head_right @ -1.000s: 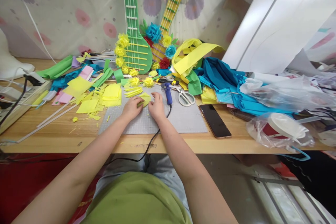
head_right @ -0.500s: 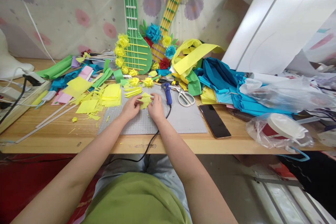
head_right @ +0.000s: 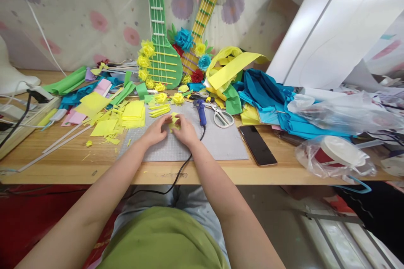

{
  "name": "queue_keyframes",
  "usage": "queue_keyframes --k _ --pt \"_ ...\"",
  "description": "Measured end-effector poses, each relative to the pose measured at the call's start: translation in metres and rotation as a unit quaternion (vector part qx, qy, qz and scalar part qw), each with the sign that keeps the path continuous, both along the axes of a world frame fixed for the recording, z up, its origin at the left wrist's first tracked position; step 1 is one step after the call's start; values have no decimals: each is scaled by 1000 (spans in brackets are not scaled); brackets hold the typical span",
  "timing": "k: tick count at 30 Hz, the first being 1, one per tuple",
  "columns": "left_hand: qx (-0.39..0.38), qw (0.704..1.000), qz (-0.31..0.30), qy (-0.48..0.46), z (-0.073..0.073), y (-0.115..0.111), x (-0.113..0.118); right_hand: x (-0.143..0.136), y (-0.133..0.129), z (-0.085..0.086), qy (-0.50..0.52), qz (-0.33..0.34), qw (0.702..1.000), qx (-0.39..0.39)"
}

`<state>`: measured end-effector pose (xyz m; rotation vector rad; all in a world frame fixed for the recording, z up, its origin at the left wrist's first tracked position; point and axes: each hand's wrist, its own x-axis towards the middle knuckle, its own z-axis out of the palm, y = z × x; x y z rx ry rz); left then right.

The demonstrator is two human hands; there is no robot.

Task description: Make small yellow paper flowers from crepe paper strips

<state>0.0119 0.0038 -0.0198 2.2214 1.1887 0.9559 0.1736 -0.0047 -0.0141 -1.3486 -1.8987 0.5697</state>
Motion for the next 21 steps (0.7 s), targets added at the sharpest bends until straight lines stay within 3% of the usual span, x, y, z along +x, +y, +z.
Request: queue_keyframes --k 3,8,16,21 --pt "-7 1000 12 4 -2 2 -1 -3 -1 1 -64 18 997 34" --pt "-9 1000 21 9 1 0 2 -5 3 -5 -66 -2 997 41" --pt "4 996 52 71 7 8 9 -3 0 0 -23 -12 1000 8" --pt "-7 995 69 71 12 11 9 1 4 -3 87 -18 995 -42"
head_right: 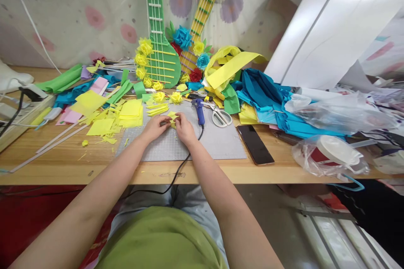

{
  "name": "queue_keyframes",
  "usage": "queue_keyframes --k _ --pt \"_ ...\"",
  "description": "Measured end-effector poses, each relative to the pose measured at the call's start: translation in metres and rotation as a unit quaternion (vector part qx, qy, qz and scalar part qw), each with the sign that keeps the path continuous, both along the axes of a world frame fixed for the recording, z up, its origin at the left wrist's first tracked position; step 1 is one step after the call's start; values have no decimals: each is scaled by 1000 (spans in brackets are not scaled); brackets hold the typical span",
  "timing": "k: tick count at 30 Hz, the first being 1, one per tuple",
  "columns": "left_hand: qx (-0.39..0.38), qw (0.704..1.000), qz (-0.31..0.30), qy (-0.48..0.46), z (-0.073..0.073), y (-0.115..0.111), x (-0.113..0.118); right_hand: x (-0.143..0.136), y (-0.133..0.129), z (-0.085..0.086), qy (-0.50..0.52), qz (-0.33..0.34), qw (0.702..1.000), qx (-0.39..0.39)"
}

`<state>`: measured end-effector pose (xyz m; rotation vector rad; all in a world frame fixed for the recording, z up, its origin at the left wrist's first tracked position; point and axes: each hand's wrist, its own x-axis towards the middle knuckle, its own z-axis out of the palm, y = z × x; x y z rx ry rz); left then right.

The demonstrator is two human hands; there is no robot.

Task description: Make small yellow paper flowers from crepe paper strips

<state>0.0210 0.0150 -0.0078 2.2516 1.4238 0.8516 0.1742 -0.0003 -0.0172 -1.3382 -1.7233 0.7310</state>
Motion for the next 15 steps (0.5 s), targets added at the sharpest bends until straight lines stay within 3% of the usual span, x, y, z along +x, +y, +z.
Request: queue_keyframes --k 4,15 --pt "0 1000 11 14 4 -3 2 1 4 -4 51 -10 999 -5" --pt "2 999 47 8 3 -4 7 -1 5 -8 11 -17 1000 -5"
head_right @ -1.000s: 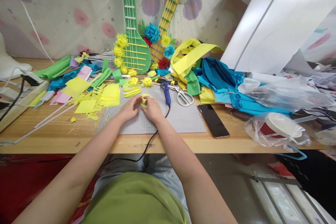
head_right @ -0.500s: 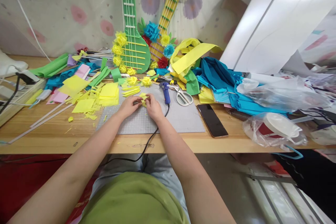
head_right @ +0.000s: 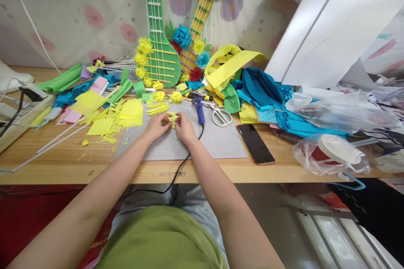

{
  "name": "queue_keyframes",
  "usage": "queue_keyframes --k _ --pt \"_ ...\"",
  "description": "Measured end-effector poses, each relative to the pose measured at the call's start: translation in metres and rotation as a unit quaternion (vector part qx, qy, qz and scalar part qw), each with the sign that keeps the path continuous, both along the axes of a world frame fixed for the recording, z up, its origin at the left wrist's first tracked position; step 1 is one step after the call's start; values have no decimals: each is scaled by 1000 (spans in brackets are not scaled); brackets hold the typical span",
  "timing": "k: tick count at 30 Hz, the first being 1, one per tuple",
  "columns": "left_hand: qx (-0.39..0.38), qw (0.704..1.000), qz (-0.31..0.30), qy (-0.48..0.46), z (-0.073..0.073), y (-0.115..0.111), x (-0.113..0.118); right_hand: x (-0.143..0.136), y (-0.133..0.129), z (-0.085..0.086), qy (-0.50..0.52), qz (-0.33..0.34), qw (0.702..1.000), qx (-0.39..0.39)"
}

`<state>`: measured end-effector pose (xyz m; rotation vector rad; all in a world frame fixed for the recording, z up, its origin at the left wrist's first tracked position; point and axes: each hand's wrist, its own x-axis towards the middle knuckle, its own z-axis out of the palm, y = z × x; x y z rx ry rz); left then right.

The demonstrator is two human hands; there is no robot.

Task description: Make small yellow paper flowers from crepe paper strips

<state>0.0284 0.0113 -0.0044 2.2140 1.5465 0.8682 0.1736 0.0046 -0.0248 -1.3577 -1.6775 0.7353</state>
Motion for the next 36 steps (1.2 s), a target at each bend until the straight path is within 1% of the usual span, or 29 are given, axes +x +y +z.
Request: queue_keyframes --k 4,9,13,18,25,29,32,36 --pt "2 1000 14 6 2 -2 1 1 1 -1 -18 -3 1000 -1" --pt "5 1000 18 9 2 -3 1 0 -1 3 -30 -9 999 -3" --pt "4 1000 16 13 0 -2 2 -2 -3 4 -34 0 999 -1" --pt "13 999 25 29 0 -2 3 -1 -3 3 -64 12 998 19" --pt "20 998 14 56 -1 -3 2 -1 -5 4 -76 14 997 27" --pt "19 998 11 51 0 -3 1 1 -4 3 -69 35 997 30" --pt "18 998 3 52 1 -4 1 4 -2 3 -45 50 998 15" --pt "19 998 2 61 1 -6 1 4 1 3 -4 25 999 -22"
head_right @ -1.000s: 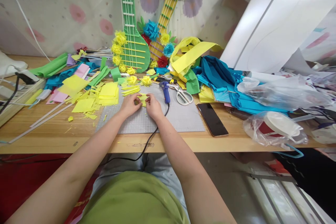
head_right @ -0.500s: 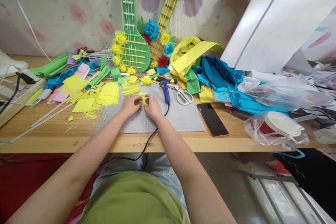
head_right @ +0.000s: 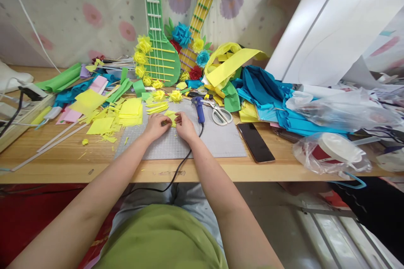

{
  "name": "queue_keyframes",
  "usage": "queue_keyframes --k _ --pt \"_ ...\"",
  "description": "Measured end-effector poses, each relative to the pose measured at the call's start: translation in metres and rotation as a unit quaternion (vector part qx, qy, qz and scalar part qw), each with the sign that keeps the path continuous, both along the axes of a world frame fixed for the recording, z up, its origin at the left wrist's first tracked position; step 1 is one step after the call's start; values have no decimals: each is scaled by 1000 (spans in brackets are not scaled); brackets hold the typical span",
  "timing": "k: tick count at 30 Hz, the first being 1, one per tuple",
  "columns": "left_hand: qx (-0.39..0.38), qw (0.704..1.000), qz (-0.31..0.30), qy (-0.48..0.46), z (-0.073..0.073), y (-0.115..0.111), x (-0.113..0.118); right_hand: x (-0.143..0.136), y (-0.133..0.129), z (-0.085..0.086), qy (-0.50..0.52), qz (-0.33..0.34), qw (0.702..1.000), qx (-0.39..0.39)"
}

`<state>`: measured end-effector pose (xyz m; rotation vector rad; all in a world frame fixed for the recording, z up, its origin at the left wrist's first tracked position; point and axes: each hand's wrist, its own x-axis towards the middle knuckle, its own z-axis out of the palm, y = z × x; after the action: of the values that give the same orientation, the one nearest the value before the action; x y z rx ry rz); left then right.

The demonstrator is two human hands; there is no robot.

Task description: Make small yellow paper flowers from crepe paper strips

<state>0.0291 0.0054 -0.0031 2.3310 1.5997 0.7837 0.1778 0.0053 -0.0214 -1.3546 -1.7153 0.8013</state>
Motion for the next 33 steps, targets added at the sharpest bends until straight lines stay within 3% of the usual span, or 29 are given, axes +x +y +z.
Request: queue_keyframes --k 19,33 --pt "17 999 -1 37 -2 -2 3 -4 0 0 -51 -26 998 -1" --pt "12 998 8 58 0 -4 3 -8 -4 0 -133 -17 989 59"
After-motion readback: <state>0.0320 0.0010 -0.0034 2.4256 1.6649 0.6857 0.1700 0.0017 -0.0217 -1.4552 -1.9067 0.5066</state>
